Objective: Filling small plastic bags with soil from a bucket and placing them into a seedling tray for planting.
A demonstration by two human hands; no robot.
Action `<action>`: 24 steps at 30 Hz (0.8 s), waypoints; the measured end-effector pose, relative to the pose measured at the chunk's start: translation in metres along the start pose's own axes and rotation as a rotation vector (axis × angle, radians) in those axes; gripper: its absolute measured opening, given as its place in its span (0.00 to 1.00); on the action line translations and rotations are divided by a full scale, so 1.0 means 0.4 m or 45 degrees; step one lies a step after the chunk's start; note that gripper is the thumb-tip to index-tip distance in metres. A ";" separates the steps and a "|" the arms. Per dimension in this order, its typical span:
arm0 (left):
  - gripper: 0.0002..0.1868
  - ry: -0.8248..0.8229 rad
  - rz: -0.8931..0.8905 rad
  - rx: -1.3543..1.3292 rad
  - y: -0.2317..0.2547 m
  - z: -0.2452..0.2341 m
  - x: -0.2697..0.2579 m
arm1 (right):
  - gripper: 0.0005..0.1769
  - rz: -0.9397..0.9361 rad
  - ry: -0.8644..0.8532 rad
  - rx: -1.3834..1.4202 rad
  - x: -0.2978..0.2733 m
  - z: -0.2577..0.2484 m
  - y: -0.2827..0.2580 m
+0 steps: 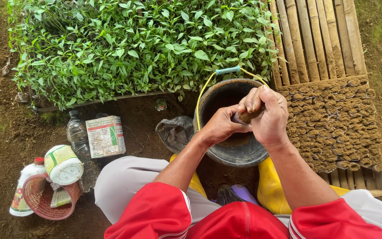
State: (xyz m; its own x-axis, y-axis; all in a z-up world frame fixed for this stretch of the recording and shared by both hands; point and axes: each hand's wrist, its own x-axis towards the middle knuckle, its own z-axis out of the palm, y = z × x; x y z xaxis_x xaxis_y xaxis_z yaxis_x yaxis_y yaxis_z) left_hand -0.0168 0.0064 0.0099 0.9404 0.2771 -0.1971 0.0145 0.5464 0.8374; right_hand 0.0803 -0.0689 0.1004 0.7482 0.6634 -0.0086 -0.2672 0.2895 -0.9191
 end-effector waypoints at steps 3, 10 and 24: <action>0.16 -0.004 0.002 0.001 0.032 0.008 -0.011 | 0.27 -0.054 -0.051 0.000 -0.004 -0.008 0.007; 0.20 -0.025 0.061 -0.020 0.017 0.004 -0.012 | 0.23 -0.182 -0.307 -0.285 -0.033 0.012 -0.038; 0.22 -0.018 0.022 -0.184 0.047 -0.011 0.004 | 0.28 -0.198 -0.512 -0.891 -0.037 -0.044 -0.067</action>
State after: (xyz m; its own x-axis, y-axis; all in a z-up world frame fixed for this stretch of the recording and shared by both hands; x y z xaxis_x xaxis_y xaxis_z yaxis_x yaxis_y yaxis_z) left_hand -0.0166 0.0205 0.0230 0.9449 0.2764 -0.1753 -0.0495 0.6500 0.7583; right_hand 0.0872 -0.0987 0.1184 0.4352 0.8862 0.1586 0.3612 -0.0105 -0.9324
